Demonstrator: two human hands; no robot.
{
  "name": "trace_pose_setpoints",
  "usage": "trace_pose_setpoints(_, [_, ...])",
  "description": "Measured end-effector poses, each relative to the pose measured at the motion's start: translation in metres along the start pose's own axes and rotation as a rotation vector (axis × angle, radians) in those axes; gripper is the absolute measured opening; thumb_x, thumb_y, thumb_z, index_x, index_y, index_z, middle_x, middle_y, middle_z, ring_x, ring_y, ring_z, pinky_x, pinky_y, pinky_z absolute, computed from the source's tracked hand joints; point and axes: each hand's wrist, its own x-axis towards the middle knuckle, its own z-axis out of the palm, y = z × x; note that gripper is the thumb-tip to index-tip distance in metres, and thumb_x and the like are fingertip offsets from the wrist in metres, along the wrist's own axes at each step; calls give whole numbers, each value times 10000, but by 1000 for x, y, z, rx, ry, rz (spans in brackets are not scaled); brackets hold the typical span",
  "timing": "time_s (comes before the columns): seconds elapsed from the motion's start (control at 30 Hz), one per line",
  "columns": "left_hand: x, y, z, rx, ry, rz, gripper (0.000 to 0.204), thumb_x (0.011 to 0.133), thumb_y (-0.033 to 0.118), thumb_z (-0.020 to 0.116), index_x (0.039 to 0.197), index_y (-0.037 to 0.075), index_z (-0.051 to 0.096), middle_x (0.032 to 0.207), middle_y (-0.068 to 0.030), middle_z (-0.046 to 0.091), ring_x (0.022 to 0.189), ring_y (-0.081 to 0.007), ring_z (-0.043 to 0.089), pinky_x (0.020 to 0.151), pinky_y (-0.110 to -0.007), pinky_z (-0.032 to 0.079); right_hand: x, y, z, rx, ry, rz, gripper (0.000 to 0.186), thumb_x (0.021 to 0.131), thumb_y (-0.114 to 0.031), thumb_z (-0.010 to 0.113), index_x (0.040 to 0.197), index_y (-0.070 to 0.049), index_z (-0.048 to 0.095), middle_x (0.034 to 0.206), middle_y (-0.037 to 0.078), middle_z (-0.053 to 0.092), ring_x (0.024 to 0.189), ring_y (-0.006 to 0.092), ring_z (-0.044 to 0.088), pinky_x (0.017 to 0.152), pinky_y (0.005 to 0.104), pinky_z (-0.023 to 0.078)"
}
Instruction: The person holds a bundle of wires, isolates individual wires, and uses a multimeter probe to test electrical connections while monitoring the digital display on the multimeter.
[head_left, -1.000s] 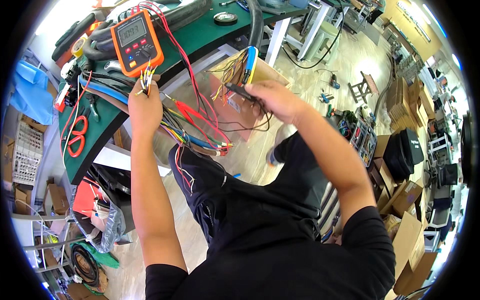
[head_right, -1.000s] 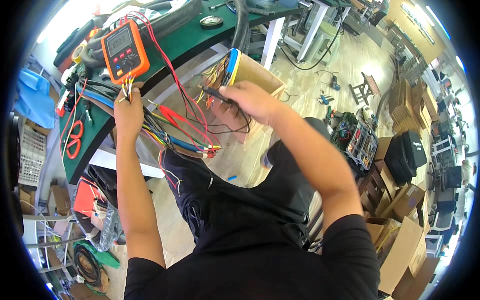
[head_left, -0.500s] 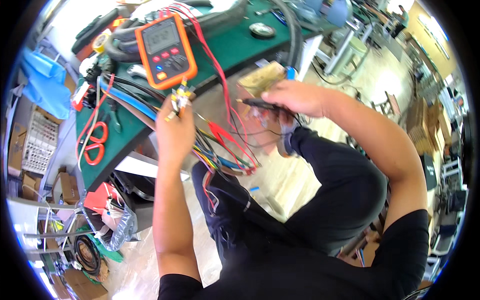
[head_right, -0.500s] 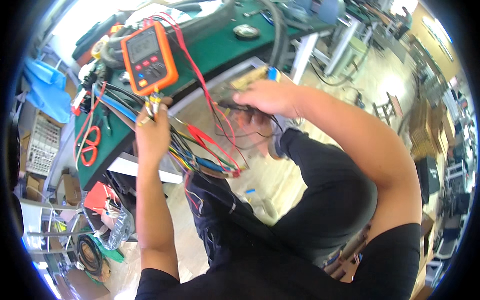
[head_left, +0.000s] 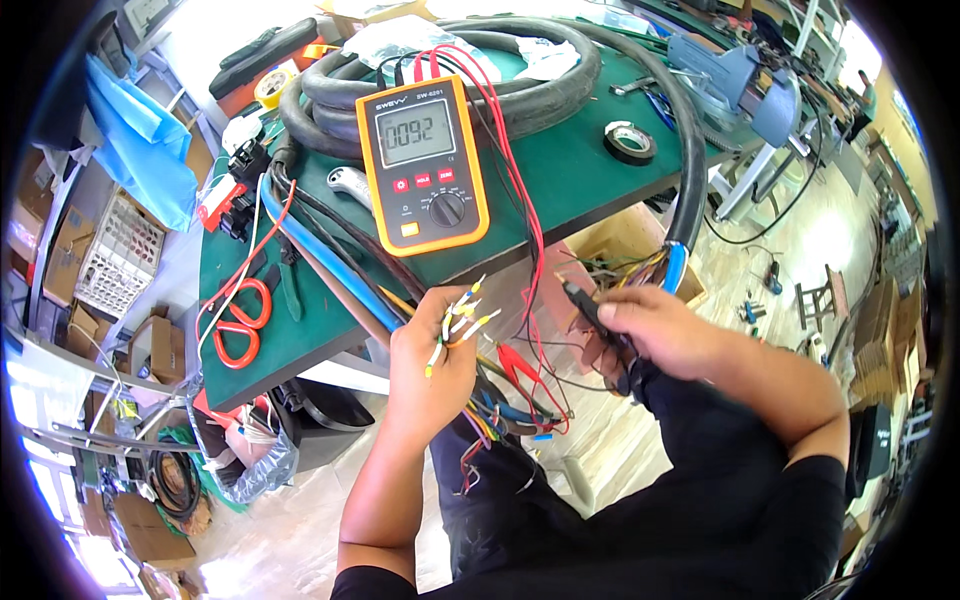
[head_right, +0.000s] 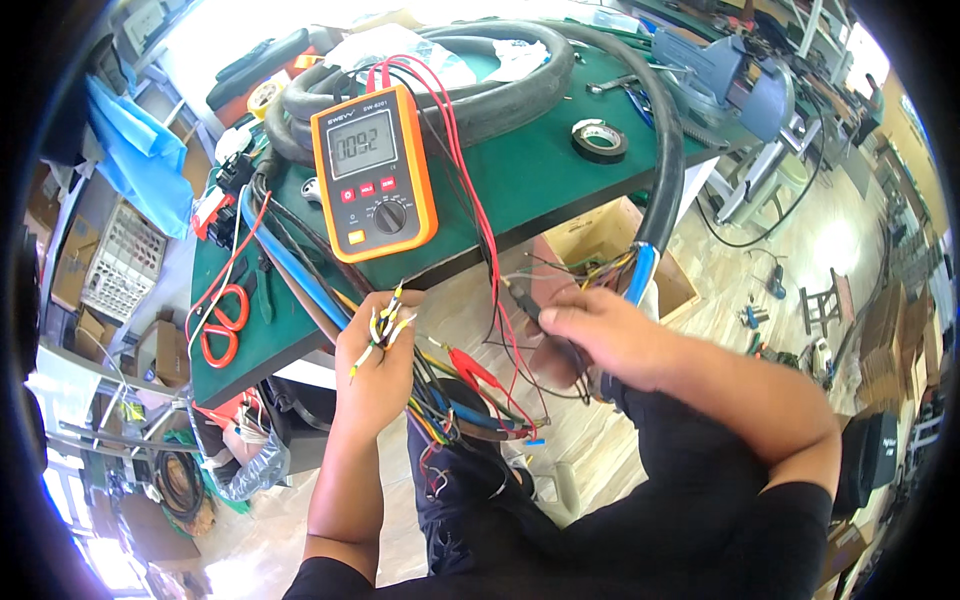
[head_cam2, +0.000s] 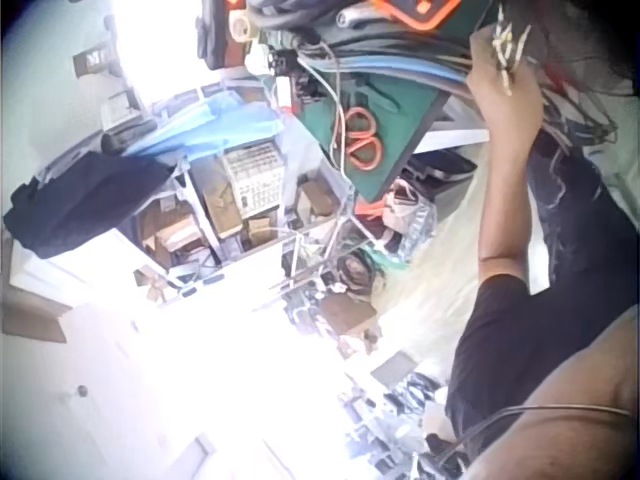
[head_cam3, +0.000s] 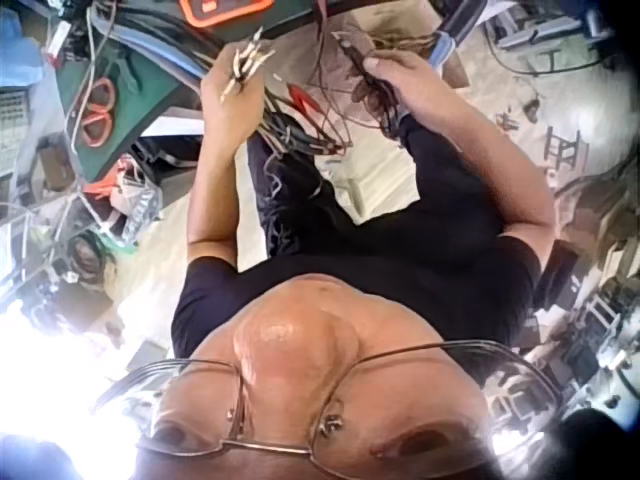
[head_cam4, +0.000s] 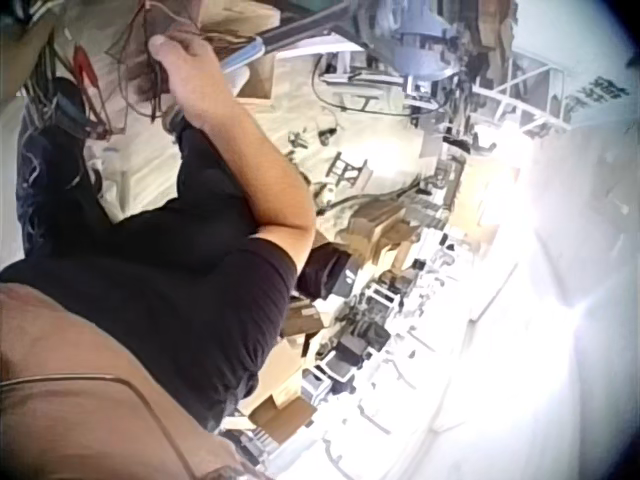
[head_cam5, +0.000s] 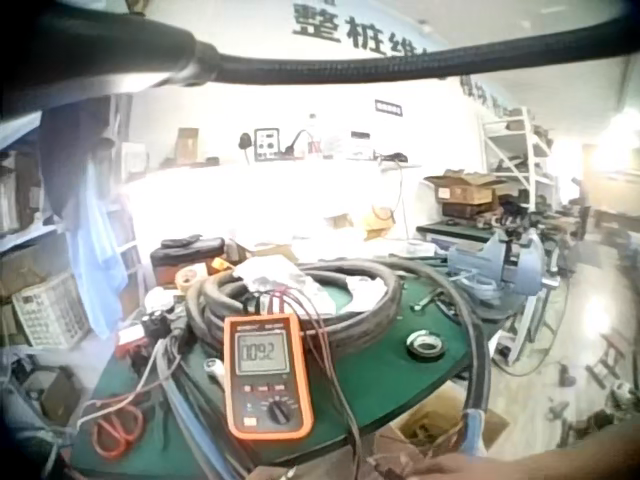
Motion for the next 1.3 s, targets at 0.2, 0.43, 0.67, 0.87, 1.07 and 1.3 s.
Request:
trace_pose_setpoints(0.2, [-5,-6,9,-34,88,-10,161,957,83,511,1030,14,637,658,60,447,610,-32,368,536,-226,302,-22,10,13,-80,-45,-11,329,983,-239,464,1190,10,519,968,157,663,743,187,645,712,331,531])
trace_pose_setpoints(0.43, [-8,-1,15,43,122,39,158,947,83,517,1022,22,641,662,45,462,606,-33,379,538,-227,306,-17,22,11,-55,0,-17,292,977,-226,472,1113,18,556,938,118,664,742,168,641,691,303,523])
trace_pose_setpoints(0.67, [-8,-2,16,60,120,49,163,935,51,512,1030,8,638,695,16,517,634,-49,426,568,-232,353,-15,17,11,14,23,-83,289,961,-228,506,1024,33,612,878,83,661,732,158,641,675,291,512])
trace_pose_setpoints(0.87, [-8,0,14,82,128,57,177,914,26,509,1037,-4,633,725,-4,550,658,-66,463,598,-233,386,-11,18,10,21,17,-63,276,960,-223,505,1002,26,615,884,85,662,745,152,633,684,288,500])
trace_pose_setpoints(1.07, [-8,-1,15,71,117,52,175,911,20,509,1036,-7,630,730,-8,554,658,-67,467,599,-231,388,-11,19,6,-59,-10,-61,280,986,-208,466,1142,10,546,930,127,661,738,185,640,696,333,535])
trace_pose_setpoints(1.3, [-8,-2,15,61,110,23,170,916,33,513,1031,4,634,694,10,519,632,-58,440,570,-235,365,-10,21,1,-84,-27,-93,295,977,-220,472,1149,10,540,927,130,658,737,187,639,691,337,536])
